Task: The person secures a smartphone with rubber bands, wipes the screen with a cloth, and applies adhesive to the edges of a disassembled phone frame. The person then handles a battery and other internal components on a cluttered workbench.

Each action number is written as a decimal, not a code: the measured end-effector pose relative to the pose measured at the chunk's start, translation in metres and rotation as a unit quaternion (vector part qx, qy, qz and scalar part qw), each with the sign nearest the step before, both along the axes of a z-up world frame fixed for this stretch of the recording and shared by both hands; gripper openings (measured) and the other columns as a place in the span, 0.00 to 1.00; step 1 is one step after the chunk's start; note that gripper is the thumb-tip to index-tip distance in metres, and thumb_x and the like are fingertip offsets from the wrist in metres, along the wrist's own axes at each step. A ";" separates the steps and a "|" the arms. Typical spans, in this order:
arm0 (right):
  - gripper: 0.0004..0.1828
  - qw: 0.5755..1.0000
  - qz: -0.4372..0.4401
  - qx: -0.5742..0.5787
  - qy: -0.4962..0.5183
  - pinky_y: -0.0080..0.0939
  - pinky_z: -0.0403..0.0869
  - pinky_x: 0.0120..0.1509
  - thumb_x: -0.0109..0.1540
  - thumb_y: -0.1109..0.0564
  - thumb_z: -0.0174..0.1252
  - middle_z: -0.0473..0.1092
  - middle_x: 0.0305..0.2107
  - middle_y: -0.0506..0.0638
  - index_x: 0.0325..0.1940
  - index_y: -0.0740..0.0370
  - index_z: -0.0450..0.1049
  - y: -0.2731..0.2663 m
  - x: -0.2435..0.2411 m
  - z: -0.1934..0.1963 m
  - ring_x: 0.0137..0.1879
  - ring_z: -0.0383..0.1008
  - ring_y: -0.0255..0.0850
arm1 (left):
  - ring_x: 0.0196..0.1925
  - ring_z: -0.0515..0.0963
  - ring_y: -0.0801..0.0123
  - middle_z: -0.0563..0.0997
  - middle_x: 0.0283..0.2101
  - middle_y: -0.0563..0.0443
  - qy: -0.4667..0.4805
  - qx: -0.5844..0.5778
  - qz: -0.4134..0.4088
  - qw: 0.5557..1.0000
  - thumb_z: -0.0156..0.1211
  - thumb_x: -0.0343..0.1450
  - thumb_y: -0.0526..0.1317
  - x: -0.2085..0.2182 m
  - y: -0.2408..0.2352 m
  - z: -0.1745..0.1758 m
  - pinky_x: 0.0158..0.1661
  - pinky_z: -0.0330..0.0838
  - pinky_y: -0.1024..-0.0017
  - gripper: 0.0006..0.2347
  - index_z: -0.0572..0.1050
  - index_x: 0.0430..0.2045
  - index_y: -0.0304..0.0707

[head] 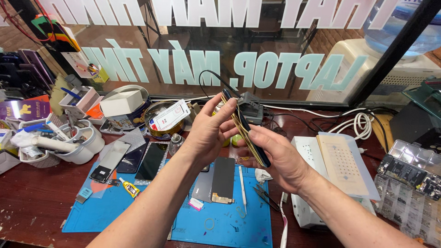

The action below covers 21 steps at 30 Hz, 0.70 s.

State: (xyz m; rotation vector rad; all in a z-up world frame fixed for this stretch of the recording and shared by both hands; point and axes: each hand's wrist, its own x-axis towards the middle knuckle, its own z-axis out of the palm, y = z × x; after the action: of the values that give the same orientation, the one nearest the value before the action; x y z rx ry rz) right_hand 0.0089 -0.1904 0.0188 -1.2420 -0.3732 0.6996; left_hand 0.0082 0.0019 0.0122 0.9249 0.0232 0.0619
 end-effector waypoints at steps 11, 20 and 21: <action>0.32 0.994 0.003 0.045 0.103 0.45 0.78 0.48 0.62 0.38 0.44 0.79 0.39 0.56 0.56 0.65 0.73 -0.007 0.000 0.001 0.42 0.81 0.42 | 0.48 0.79 0.68 0.80 0.46 0.52 0.002 -0.074 -0.063 0.995 0.61 0.74 0.39 0.006 0.009 -0.013 0.51 0.76 0.64 0.13 0.72 0.52 0.37; 0.17 0.960 -0.195 0.007 -0.199 0.31 0.75 0.49 0.67 0.56 0.58 0.78 0.42 0.51 0.56 0.68 0.78 -0.001 0.025 0.013 0.44 0.76 0.32 | 0.53 0.79 0.69 0.81 0.49 0.50 -0.059 -0.105 -0.108 0.987 0.55 0.76 0.35 0.008 0.001 -0.020 0.58 0.72 0.68 0.09 0.74 0.49 0.36; 0.16 0.960 -0.194 0.023 -0.202 0.30 0.76 0.49 0.67 0.57 0.59 0.79 0.42 0.51 0.55 0.69 0.78 -0.002 0.028 0.017 0.44 0.77 0.32 | 0.53 0.79 0.69 0.81 0.49 0.50 -0.064 -0.098 -0.111 0.987 0.55 0.76 0.34 0.007 -0.001 -0.019 0.58 0.72 0.69 0.09 0.74 0.50 0.35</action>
State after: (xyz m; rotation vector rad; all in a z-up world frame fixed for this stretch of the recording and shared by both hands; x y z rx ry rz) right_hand 0.0367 -0.1925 0.0358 -1.3633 -0.4592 0.0978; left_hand 0.0157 0.0005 -0.0064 0.7214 -0.1901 -0.0865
